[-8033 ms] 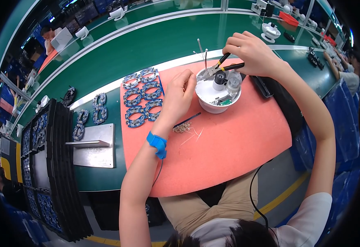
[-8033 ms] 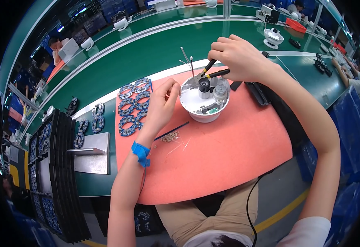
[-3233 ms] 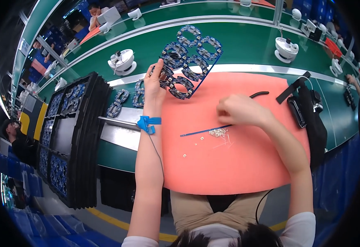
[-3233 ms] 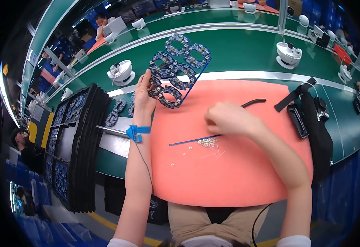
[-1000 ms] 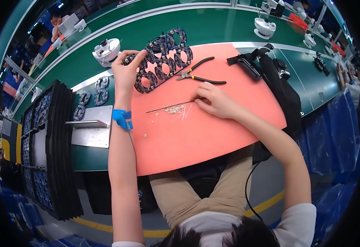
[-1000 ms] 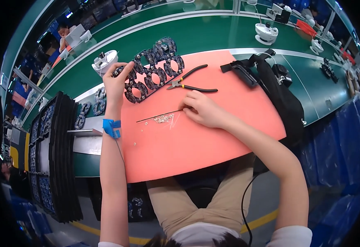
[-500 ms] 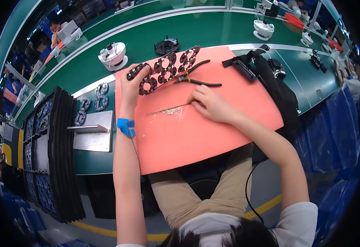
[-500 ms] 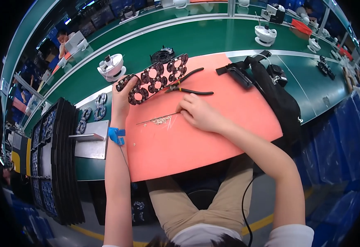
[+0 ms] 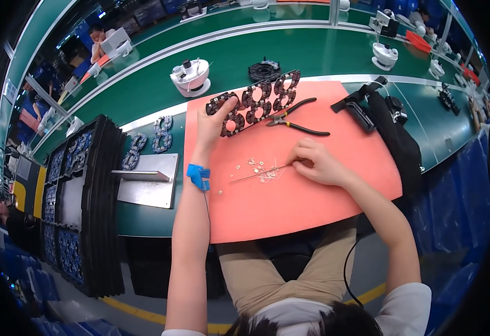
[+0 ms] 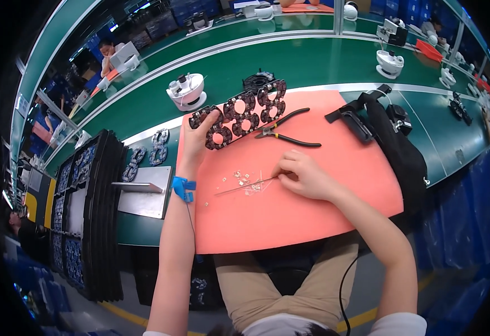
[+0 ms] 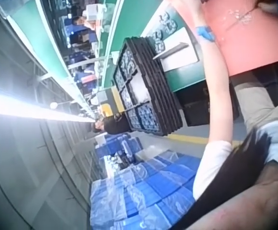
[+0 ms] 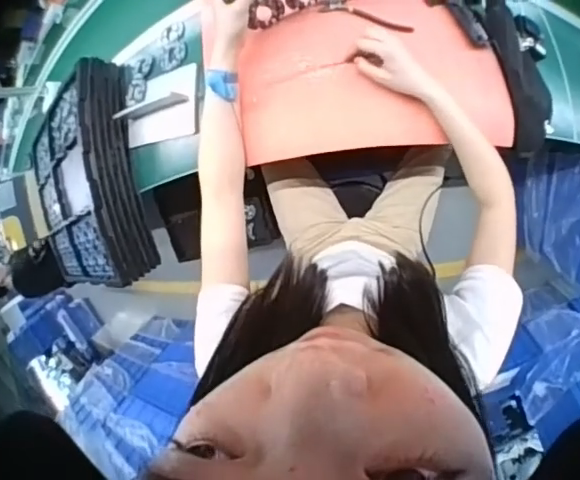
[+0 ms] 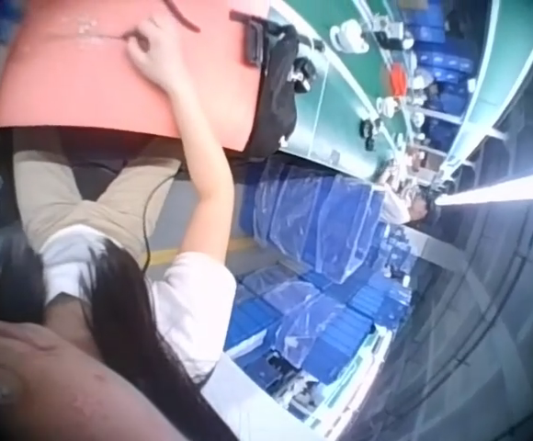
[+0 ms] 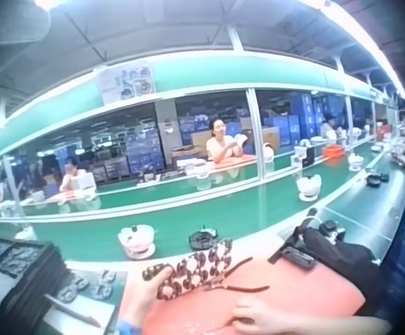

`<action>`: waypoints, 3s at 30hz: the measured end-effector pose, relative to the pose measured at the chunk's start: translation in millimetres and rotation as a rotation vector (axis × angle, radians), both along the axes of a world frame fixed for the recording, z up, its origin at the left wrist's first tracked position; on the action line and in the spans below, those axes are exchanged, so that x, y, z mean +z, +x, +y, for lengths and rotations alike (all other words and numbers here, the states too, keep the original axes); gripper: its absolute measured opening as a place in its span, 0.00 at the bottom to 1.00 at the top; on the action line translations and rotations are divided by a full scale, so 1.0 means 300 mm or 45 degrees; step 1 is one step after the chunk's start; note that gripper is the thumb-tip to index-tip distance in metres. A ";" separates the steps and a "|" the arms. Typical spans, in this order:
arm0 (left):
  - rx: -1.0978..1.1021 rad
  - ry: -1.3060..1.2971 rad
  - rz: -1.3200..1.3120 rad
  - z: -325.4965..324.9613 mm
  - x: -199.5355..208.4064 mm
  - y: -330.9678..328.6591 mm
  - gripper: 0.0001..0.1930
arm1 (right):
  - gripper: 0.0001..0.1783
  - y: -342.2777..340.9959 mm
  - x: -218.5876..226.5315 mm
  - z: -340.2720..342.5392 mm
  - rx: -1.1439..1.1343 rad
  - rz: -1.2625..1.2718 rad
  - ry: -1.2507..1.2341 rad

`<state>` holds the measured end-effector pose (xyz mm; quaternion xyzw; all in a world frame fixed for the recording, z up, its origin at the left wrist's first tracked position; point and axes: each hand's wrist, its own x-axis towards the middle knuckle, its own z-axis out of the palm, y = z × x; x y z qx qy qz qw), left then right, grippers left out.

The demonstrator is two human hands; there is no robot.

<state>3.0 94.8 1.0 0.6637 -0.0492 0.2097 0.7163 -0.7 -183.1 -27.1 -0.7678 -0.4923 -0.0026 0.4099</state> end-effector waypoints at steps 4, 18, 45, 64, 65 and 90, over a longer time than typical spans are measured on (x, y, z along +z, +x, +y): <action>-0.010 0.018 0.030 0.002 0.002 -0.001 0.12 | 0.06 -0.015 -0.002 -0.018 -0.268 0.031 0.070; -0.052 -0.042 0.053 0.004 0.017 0.003 0.10 | 0.09 -0.128 0.014 -0.014 -0.297 0.066 0.064; -0.029 -0.021 0.030 0.016 0.011 0.009 0.11 | 0.08 -0.157 0.017 -0.010 0.075 0.137 -0.057; -0.037 -0.002 0.001 0.004 0.010 0.021 0.10 | 0.10 -0.257 0.015 -0.103 0.199 0.012 -0.078; -0.033 0.004 -0.012 0.004 0.009 0.025 0.10 | 0.11 -0.261 0.019 -0.109 0.223 -0.014 -0.086; -0.067 0.043 -0.059 -0.003 0.021 0.018 0.10 | 0.12 -0.269 0.022 -0.155 0.117 -0.084 -0.089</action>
